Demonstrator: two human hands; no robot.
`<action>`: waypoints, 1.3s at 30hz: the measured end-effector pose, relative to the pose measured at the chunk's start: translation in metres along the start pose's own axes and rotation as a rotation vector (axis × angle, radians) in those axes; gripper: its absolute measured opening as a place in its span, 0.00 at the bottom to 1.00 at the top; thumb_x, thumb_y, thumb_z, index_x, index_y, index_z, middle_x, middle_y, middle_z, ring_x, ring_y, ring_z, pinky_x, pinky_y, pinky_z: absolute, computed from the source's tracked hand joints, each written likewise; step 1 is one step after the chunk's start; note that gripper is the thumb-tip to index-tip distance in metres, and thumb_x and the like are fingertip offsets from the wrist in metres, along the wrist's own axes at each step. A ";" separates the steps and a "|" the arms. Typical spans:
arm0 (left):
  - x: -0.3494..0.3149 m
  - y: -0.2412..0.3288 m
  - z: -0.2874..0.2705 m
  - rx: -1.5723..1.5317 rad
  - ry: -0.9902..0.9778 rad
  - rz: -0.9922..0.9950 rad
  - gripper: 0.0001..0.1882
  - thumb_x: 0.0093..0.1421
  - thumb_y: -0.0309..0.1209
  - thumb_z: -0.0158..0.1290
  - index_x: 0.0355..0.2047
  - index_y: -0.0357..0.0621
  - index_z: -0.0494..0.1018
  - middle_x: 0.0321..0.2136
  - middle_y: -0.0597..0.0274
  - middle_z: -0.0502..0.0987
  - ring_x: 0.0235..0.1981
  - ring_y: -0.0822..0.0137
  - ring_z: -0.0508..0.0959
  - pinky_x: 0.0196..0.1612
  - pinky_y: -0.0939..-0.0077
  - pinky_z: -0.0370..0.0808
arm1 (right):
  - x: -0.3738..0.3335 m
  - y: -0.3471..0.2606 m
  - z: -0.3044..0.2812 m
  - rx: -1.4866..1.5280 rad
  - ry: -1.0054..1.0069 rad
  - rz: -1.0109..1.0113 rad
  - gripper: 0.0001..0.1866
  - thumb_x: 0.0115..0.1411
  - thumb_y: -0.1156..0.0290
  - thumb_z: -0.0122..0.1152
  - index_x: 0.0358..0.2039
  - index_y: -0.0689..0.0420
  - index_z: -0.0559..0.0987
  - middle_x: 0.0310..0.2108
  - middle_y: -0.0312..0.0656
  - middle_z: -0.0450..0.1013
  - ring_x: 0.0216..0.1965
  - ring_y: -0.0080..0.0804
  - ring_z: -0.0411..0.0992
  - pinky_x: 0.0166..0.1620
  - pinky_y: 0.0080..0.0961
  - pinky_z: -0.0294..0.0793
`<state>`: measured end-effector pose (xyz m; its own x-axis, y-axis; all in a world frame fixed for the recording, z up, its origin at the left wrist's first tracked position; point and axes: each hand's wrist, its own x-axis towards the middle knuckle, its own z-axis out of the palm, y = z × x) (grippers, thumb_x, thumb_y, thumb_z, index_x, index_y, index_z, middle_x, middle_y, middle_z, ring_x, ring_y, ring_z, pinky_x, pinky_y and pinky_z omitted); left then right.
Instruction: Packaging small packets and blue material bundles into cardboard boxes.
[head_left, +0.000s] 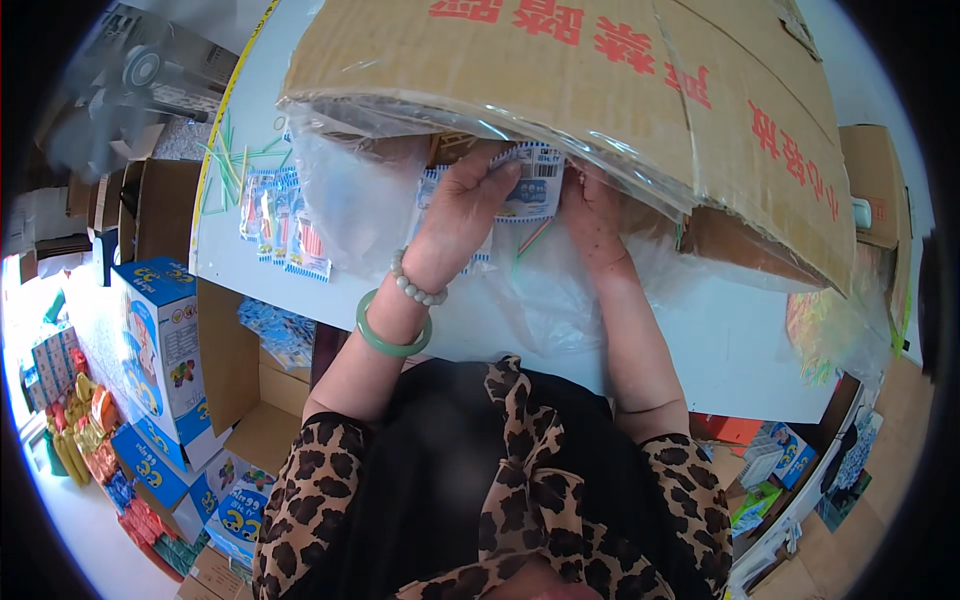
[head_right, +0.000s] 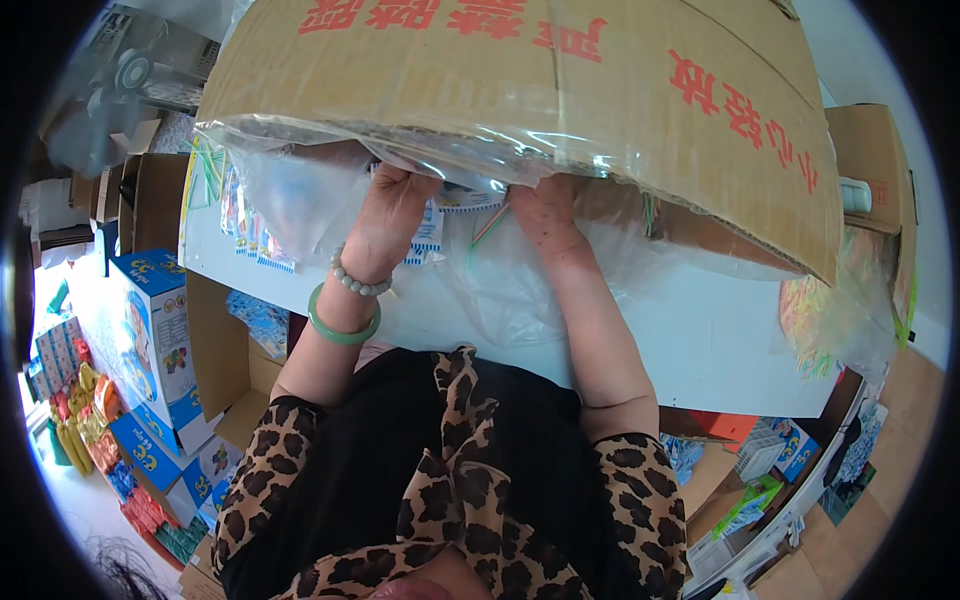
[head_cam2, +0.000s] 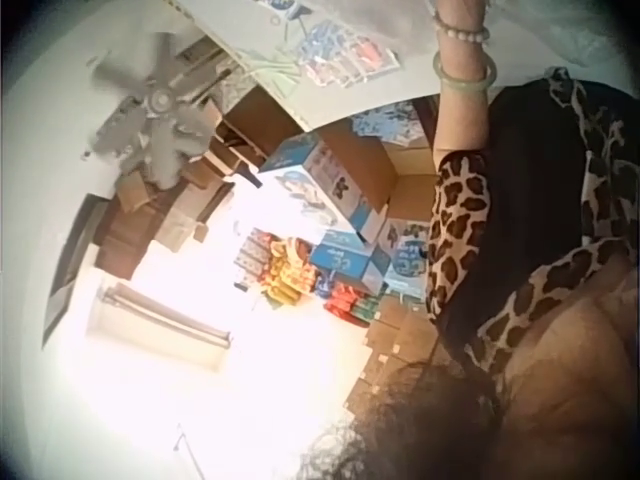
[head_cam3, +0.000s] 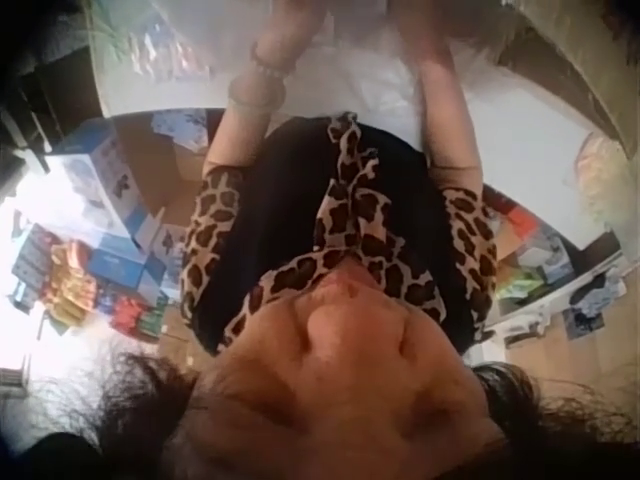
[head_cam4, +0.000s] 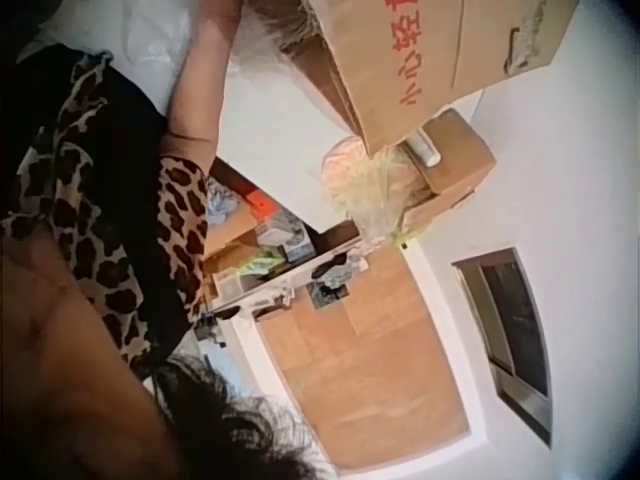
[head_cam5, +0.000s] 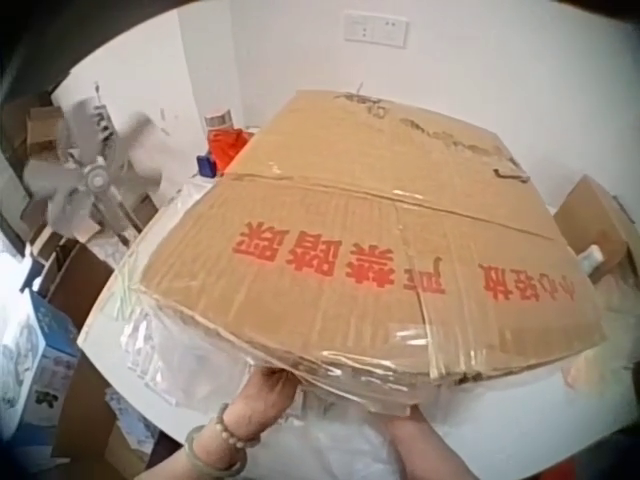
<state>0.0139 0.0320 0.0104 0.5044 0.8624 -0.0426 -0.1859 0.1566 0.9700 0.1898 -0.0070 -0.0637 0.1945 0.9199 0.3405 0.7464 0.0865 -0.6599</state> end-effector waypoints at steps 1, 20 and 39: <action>0.001 0.003 0.001 0.000 -0.001 0.001 0.16 0.61 0.21 0.44 0.50 0.36 0.67 0.40 0.64 0.75 0.40 0.77 0.72 0.43 0.80 0.72 | -0.001 0.002 0.000 0.000 0.001 -0.001 0.13 0.57 0.82 0.47 0.41 0.58 0.76 0.34 0.38 0.73 0.35 0.24 0.70 0.41 0.22 0.70; 0.005 0.000 0.006 0.319 0.117 0.101 0.05 0.50 0.21 0.58 0.29 0.35 0.76 0.19 0.72 0.72 0.24 0.83 0.65 0.29 0.84 0.67 | -0.005 0.002 -0.054 -0.199 0.078 0.148 0.13 0.58 0.70 0.48 0.42 0.60 0.74 0.39 0.51 0.72 0.43 0.52 0.69 0.47 0.42 0.68; -0.001 0.017 0.009 0.004 -0.079 -0.265 0.09 0.51 0.23 0.60 0.34 0.40 0.77 0.18 0.75 0.71 0.14 0.85 0.62 0.15 0.87 0.60 | -0.006 -0.045 -0.034 0.141 0.143 -0.058 0.14 0.59 0.63 0.49 0.40 0.56 0.77 0.38 0.43 0.74 0.40 0.39 0.72 0.43 0.34 0.69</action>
<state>0.0178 0.0293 0.0290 0.5996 0.7512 -0.2760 -0.0354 0.3694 0.9286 0.1765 -0.0291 -0.0130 0.2497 0.8488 0.4660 0.6643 0.2000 -0.7202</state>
